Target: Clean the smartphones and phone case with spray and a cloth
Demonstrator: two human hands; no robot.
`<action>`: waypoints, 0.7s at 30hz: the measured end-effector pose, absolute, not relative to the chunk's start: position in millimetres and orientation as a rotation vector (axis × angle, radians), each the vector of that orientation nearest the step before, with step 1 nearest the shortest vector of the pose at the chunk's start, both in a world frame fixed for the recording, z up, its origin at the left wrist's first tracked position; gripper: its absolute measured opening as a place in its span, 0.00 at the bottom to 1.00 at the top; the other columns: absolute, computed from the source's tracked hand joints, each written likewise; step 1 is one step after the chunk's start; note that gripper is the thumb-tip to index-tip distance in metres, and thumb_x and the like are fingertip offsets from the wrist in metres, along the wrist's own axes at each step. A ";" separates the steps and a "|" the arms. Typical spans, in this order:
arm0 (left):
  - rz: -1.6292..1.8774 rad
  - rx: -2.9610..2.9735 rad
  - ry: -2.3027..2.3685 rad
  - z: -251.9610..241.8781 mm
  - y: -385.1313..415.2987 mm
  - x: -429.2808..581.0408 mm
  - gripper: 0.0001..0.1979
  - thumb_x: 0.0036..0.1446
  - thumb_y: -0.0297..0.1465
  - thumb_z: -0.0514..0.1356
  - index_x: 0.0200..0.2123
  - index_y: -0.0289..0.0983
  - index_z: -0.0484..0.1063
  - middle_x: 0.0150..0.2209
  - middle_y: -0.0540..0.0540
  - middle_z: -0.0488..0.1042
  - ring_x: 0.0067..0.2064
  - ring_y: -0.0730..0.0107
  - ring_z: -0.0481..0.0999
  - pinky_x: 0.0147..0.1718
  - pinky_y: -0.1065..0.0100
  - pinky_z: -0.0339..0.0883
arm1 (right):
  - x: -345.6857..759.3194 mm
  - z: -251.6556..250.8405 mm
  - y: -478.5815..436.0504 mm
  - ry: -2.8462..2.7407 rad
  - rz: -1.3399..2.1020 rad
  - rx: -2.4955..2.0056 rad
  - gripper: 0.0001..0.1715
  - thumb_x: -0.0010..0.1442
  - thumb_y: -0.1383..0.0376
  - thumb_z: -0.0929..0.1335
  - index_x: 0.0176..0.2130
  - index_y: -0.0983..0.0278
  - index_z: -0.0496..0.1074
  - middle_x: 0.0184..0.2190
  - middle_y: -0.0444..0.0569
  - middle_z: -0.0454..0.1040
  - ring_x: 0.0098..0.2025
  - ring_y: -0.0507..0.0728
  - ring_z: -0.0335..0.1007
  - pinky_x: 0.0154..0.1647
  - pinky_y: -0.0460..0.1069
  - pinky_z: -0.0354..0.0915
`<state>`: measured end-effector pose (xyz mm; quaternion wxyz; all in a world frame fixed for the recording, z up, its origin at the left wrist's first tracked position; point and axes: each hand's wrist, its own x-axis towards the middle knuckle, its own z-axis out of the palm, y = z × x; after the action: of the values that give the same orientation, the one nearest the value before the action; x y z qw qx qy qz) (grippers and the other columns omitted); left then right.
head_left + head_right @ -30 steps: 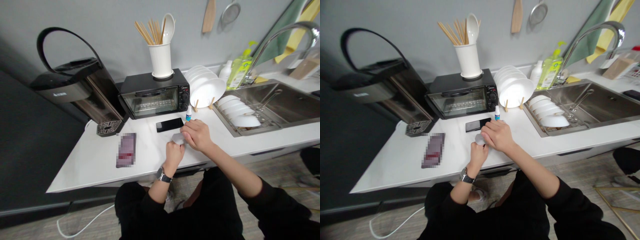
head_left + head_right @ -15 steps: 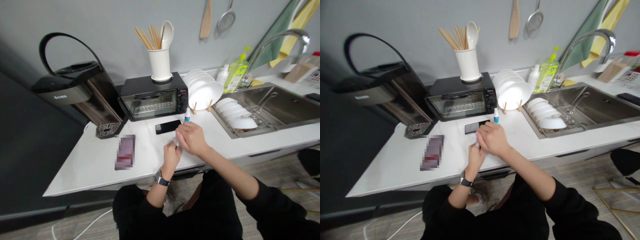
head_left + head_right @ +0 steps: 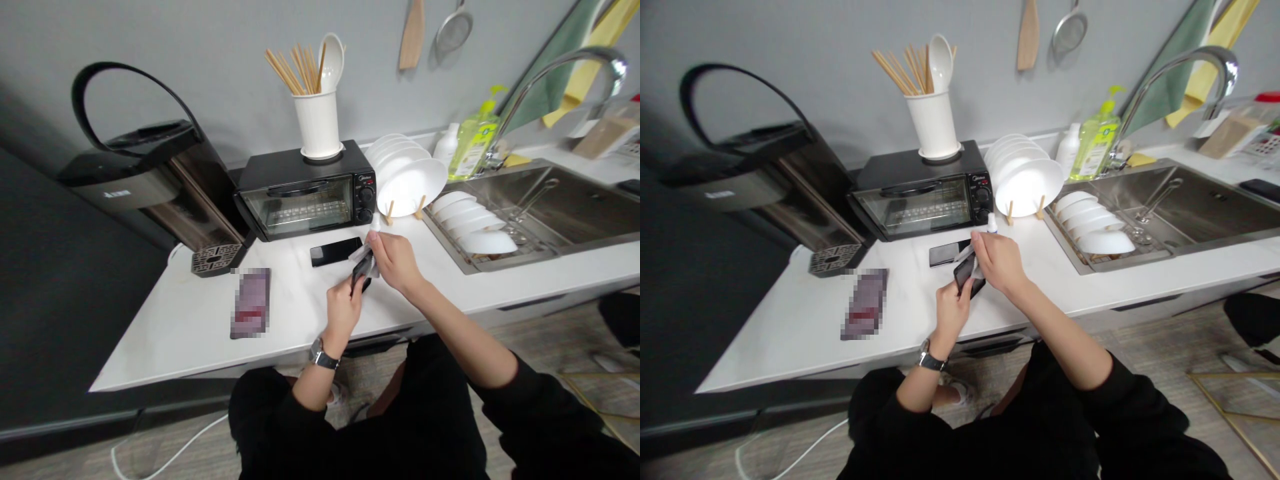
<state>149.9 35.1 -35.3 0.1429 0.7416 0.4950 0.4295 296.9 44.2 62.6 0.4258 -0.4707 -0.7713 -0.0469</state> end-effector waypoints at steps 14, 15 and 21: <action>1.213 2.162 1.422 -38.3 39.2 151.8 0.16 0.66 0.24 0.56 0.24 0.38 0.71 0.23 0.46 0.76 0.25 0.67 0.75 0.26 0.69 0.61 | 282.3 59.4 33.4 -2.209 -0.225 -0.779 0.25 0.77 0.58 0.58 0.34 0.62 0.74 0.32 0.51 0.76 0.38 0.62 0.67 0.46 0.57 0.62; 1.211 2.163 1.419 -38.2 39.2 152.2 0.16 0.65 0.24 0.57 0.24 0.38 0.71 0.23 0.46 0.76 0.26 0.67 0.75 0.26 0.69 0.62 | 282.5 59.9 33.2 -2.222 -0.232 -0.760 0.24 0.77 0.58 0.58 0.36 0.62 0.75 0.32 0.51 0.76 0.38 0.61 0.68 0.46 0.57 0.63; 1.231 2.138 1.382 -32.9 35.5 150.7 0.13 0.69 0.26 0.56 0.33 0.37 0.77 0.29 0.44 0.81 0.28 0.66 0.79 0.30 0.69 0.66 | 290.6 60.1 31.1 -2.037 -0.100 -1.002 0.21 0.77 0.55 0.59 0.46 0.63 0.75 0.38 0.52 0.79 0.42 0.62 0.74 0.48 0.58 0.68</action>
<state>150.7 35.5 -32.9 0.1561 0.7469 0.4828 0.4298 290.6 31.1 60.1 0.4210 -0.4000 -0.8132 -0.0399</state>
